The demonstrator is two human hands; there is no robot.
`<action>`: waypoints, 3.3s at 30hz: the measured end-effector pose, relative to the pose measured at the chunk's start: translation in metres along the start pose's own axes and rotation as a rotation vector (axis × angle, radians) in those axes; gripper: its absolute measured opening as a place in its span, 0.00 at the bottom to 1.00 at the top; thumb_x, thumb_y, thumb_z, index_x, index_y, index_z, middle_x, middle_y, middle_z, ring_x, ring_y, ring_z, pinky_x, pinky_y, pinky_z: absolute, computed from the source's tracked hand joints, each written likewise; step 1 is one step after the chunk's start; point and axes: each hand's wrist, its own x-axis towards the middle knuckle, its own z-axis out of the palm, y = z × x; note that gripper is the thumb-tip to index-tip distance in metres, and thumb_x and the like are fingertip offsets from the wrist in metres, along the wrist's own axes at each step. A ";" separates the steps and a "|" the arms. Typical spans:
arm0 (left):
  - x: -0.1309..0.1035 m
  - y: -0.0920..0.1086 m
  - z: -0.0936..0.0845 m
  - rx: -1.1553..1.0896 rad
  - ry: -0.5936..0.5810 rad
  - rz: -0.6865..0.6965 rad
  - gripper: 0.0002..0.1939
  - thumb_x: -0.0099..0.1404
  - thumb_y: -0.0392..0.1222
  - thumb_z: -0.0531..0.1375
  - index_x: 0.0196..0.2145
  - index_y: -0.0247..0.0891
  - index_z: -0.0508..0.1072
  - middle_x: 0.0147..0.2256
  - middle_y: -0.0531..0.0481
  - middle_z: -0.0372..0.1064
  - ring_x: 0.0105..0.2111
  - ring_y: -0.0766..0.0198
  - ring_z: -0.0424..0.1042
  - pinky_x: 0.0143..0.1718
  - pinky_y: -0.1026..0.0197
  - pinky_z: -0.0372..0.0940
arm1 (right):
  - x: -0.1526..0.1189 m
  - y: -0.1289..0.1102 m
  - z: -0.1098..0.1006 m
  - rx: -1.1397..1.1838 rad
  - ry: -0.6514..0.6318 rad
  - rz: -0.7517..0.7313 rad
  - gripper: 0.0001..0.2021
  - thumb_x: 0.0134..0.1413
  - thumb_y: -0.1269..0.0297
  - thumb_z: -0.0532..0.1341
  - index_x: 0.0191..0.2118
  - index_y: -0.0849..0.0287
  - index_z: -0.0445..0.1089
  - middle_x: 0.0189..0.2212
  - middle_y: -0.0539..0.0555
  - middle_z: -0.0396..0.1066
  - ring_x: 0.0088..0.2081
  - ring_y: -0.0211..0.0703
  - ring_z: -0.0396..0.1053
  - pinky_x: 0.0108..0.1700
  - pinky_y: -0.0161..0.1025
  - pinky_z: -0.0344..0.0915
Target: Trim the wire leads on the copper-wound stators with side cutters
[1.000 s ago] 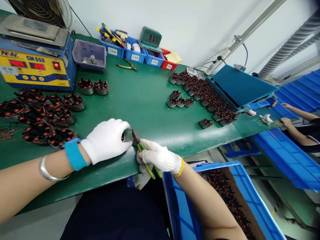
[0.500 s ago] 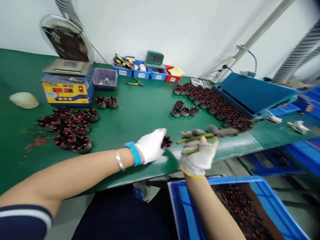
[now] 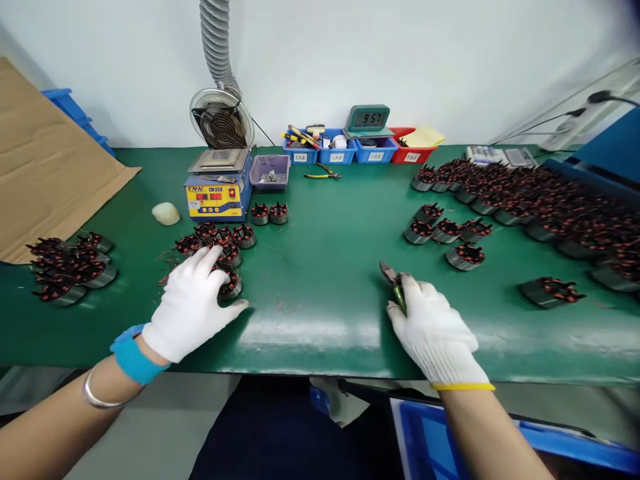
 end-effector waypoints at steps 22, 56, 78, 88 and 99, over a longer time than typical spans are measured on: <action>0.057 0.100 0.037 -0.766 -0.225 0.210 0.57 0.43 0.65 0.65 0.63 0.36 0.48 0.59 0.38 0.58 0.53 0.45 0.66 0.50 0.52 0.66 | -0.018 -0.024 -0.012 1.085 -0.403 -0.098 0.17 0.60 0.52 0.52 0.40 0.60 0.68 0.27 0.50 0.68 0.29 0.36 0.65 0.31 0.34 0.61; 0.063 0.097 0.047 -0.829 -0.337 0.347 0.49 0.54 0.54 0.59 0.66 0.36 0.43 0.47 0.44 0.70 0.42 0.54 0.73 0.41 0.57 0.67 | -0.029 -0.064 -0.023 0.501 0.202 -0.664 0.15 0.52 0.56 0.60 0.44 0.57 0.69 0.44 0.56 0.69 0.48 0.48 0.65 0.60 0.51 0.51; 0.060 0.106 0.042 -0.853 -0.247 0.273 0.40 0.52 0.56 0.61 0.59 0.35 0.60 0.55 0.41 0.65 0.52 0.50 0.67 0.53 0.54 0.63 | -0.020 -0.039 -0.013 0.445 -0.067 -0.013 0.07 0.54 0.61 0.57 0.30 0.57 0.68 0.34 0.52 0.69 0.37 0.44 0.66 0.35 0.37 0.58; 0.067 0.096 0.042 -0.974 -0.413 0.317 0.50 0.51 0.54 0.62 0.66 0.39 0.45 0.43 0.48 0.72 0.42 0.56 0.73 0.43 0.58 0.67 | 0.009 -0.042 -0.013 0.548 -0.196 0.017 0.09 0.55 0.60 0.56 0.34 0.56 0.72 0.34 0.51 0.74 0.37 0.45 0.69 0.38 0.40 0.61; 0.068 0.095 0.037 -1.007 -0.422 0.294 0.53 0.49 0.49 0.62 0.67 0.38 0.40 0.43 0.49 0.71 0.38 0.59 0.73 0.38 0.61 0.67 | 0.008 -0.058 -0.018 0.645 -0.288 -0.020 0.11 0.54 0.55 0.57 0.30 0.56 0.70 0.28 0.47 0.73 0.31 0.39 0.68 0.33 0.36 0.59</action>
